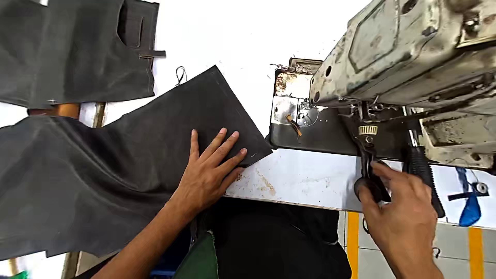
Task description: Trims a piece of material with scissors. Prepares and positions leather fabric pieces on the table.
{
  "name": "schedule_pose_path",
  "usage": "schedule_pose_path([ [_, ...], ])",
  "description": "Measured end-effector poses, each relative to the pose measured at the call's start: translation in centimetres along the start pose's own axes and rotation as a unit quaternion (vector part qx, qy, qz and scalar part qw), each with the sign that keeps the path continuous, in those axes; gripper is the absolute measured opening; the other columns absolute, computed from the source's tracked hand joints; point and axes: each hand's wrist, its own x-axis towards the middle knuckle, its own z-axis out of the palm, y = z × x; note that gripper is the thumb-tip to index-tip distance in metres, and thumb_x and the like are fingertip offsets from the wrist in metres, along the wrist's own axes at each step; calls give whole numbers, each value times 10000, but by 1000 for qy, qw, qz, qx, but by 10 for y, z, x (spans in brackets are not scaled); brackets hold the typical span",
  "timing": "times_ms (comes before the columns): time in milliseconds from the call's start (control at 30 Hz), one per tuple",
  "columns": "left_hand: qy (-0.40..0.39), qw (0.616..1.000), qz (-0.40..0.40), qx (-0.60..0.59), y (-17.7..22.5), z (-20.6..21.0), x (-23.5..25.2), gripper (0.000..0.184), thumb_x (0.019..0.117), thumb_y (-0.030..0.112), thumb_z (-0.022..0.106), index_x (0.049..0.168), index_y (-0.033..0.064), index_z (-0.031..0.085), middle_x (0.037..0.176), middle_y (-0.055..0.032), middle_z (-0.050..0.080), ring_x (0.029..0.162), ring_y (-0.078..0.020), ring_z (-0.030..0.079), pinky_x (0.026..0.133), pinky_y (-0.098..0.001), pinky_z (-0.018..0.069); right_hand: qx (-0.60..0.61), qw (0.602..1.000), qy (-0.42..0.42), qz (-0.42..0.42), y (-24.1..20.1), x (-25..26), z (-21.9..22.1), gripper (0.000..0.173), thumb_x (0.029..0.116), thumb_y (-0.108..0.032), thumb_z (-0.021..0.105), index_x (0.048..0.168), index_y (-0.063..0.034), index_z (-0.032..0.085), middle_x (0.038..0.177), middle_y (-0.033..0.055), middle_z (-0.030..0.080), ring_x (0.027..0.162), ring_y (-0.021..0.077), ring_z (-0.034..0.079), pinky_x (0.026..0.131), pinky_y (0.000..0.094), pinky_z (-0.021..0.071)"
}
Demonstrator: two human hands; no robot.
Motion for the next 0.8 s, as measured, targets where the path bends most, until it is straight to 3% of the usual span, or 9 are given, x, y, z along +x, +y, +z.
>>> schedule_pose_path([
  [100,13,999,32,-23,-4,6,4,369,1062,258,509,1360,123,681,1495,-67,587,1479,-276,441,1250,-654,200,8,997,-42,70,2,7,-4,390,955,-114,615,1310,46,598,1192,294,629,1039,468,643,855,659,516],
  [133,13,999,28,-22,-4,6,5,369,1062,254,511,1377,145,670,1494,-52,588,1474,-265,448,1250,-633,220,34,994,-60,86,4,6,-9,373,957,-150,615,1286,26,624,1128,237,670,957,387,678,805,609,548],
  [200,16,1000,17,-18,-3,7,5,364,1057,249,522,1383,190,675,1496,-35,587,1455,-262,469,1233,-616,259,159,972,-101,142,2,-3,-22,318,935,-270,638,1174,-64,670,899,75,704,682,187,685,577,400,597],
  [267,13,1000,13,-21,-3,6,5,351,1057,241,521,1360,194,691,1494,-28,589,1451,-269,472,1223,-610,266,360,877,-190,255,-8,-17,-37,272,920,-369,731,883,-108,665,595,33,616,421,144,580,380,313,518],
  [300,8,999,15,-34,-3,5,6,354,1057,234,515,1360,185,692,1501,-22,585,1468,-274,451,1232,-624,243,396,835,-261,280,-12,-27,-47,322,949,-417,699,813,-130,646,540,8,579,399,137,563,373,316,510],
  [367,8,997,19,-71,-5,5,7,361,1062,227,502,1363,171,693,1497,-11,590,1499,-296,407,1240,-682,173,389,820,-362,213,-9,-48,-59,324,1025,-389,599,852,-117,644,575,-15,592,456,121,589,424,321,528],
  [500,19,994,22,-107,-9,5,6,361,1061,223,499,1359,197,701,1470,18,614,1510,-318,386,1216,-756,93,276,809,-519,33,-10,-61,-54,435,1051,-429,544,1014,-8,645,778,91,593,675,171,576,599,386,479],
  [600,19,994,26,-105,-10,5,5,368,1059,215,494,1367,208,696,1476,31,607,1513,-318,380,1198,-785,74,263,829,-493,-10,-27,-47,-27,487,1029,-543,525,986,-73,649,744,45,571,648,141,557,565,355,465],
  [800,26,990,26,-134,-11,3,4,357,1058,216,509,1358,200,702,1461,25,620,1504,-335,392,1181,-811,81,272,836,-475,30,-52,-22,1,495,989,-662,497,979,-188,637,721,-48,567,585,80,564,499,282,479],
])
